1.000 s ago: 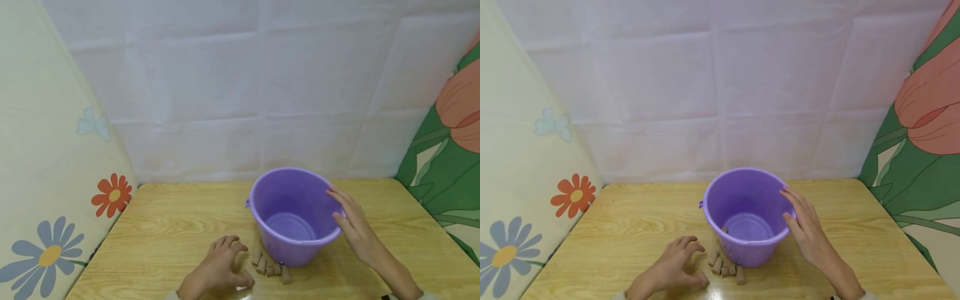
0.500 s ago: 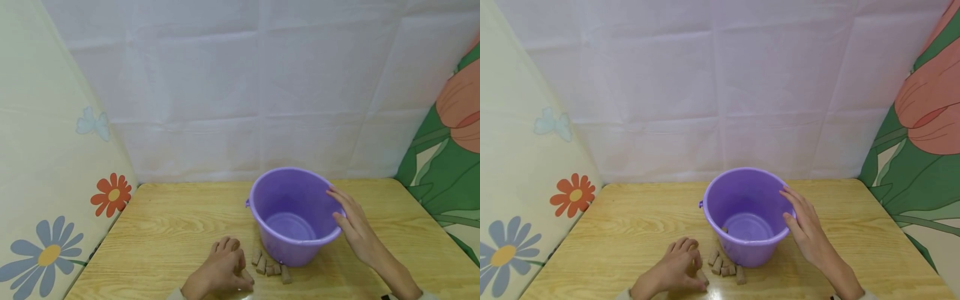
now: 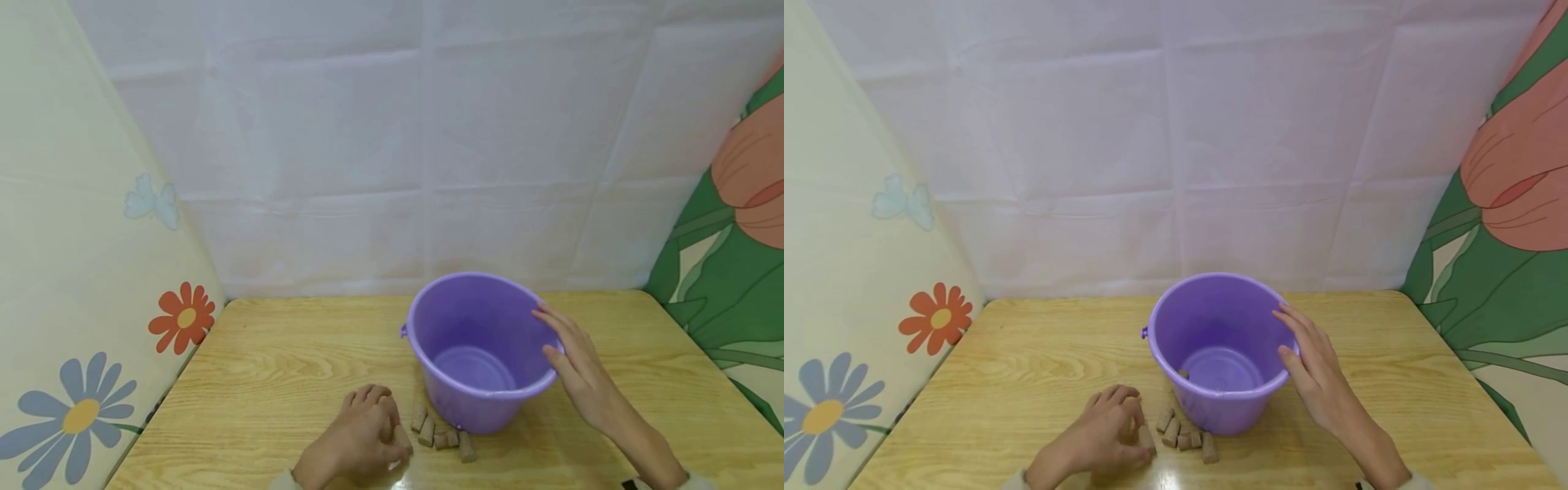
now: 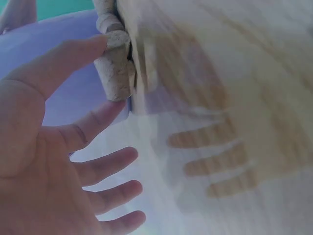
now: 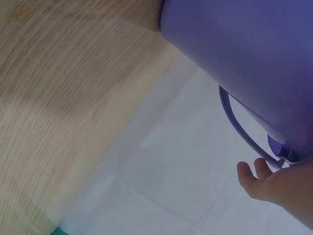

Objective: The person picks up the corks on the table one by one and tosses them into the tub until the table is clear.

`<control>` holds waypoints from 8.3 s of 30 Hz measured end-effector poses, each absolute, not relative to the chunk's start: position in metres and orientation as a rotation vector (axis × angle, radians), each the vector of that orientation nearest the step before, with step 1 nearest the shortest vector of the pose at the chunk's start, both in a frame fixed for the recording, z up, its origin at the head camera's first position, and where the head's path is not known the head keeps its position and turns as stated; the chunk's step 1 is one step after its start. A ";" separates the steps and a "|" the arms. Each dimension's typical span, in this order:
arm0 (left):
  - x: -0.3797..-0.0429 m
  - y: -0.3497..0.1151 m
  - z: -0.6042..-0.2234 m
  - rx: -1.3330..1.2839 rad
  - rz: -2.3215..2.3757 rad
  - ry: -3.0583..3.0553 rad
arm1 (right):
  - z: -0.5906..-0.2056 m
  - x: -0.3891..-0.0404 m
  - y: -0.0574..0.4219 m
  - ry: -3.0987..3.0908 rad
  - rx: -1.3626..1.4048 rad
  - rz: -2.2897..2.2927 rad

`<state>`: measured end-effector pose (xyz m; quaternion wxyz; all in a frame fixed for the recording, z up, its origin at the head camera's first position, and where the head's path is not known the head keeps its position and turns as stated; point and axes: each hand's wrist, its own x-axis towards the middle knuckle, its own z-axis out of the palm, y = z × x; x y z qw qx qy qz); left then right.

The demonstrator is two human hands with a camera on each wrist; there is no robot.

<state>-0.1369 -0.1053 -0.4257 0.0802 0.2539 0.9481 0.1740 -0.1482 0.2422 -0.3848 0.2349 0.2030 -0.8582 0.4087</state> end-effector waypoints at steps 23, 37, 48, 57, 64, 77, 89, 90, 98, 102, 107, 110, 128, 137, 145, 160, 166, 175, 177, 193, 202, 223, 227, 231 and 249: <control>-0.152 -0.112 -0.406 0.775 0.848 3.204 | -0.387 -0.151 0.243 -2.317 0.604 1.082; -0.160 -0.114 -0.381 0.780 1.052 3.385 | -0.386 -0.149 0.242 -2.344 0.569 1.121; -0.165 -0.107 -0.369 0.874 1.419 3.388 | -0.386 -0.150 0.243 -2.342 0.575 1.129; -0.167 -0.091 -0.359 0.968 1.551 3.264 | -0.383 -0.149 0.243 -2.348 0.564 1.133; -0.169 -0.077 -0.353 0.996 1.550 3.203 | -0.382 -0.148 0.242 -2.347 0.561 1.136; -0.174 -0.051 -0.350 0.841 1.473 3.061 | -0.382 -0.150 0.242 -2.345 0.570 1.125; -0.177 -0.039 -0.342 0.679 1.393 2.931 | -0.382 -0.155 0.246 -2.320 0.581 1.140; -0.177 -0.039 -0.342 0.673 1.395 2.927 | -0.382 -0.155 0.246 -2.319 0.581 1.140; -0.177 -0.038 -0.343 0.644 1.440 2.889 | -0.383 -0.155 0.246 -2.323 0.578 1.159; -0.177 -0.039 -0.343 0.630 1.452 2.877 | -0.382 -0.155 0.245 -2.328 0.574 1.163; -0.177 -0.039 -0.342 0.623 1.453 2.870 | -0.382 -0.155 0.245 -2.329 0.571 1.164; -0.177 -0.039 -0.342 0.616 1.443 2.874 | -0.382 -0.156 0.245 -2.325 0.575 1.163; -0.174 -0.044 -0.351 0.713 1.290 3.074 | -0.383 -0.156 0.246 -2.307 0.587 1.172; -0.167 -0.063 -0.352 0.679 1.343 3.123 | -0.381 -0.156 0.246 -2.323 0.588 1.179; -0.166 -0.083 -0.367 0.552 1.328 3.109 | -0.381 -0.155 0.246 -2.338 0.582 1.177; -0.170 -0.091 -0.399 0.665 0.997 3.076 | -0.382 -0.156 0.246 -2.337 0.585 1.181; -0.169 -0.090 -0.404 0.691 0.932 3.011 | -0.382 -0.157 0.246 -2.339 0.575 1.184; -0.166 -0.087 -0.412 0.701 0.820 2.934 | -0.382 -0.159 0.247 -2.316 0.584 1.168; -0.164 -0.086 -0.414 0.706 0.782 2.921 | -0.382 -0.159 0.247 -2.312 0.585 1.170; -0.156 -0.076 -0.423 0.749 0.609 2.876 | -0.382 -0.158 0.247 -2.314 0.585 1.192; -0.156 -0.073 -0.427 0.734 0.586 2.881 | -0.382 -0.157 0.247 -2.317 0.577 1.204; -0.166 -0.087 -0.409 0.614 0.848 2.930 | -0.382 -0.156 0.246 -2.338 0.568 1.214; -0.168 -0.091 -0.406 0.613 0.890 2.967 | -0.383 -0.156 0.246 -2.331 0.572 1.217; -0.171 -0.095 -0.401 0.633 0.943 3.036 | -0.383 -0.157 0.246 -2.317 0.578 1.215; -0.178 -0.104 -0.365 0.652 1.220 3.189 | -0.382 -0.158 0.247 -2.312 0.583 1.205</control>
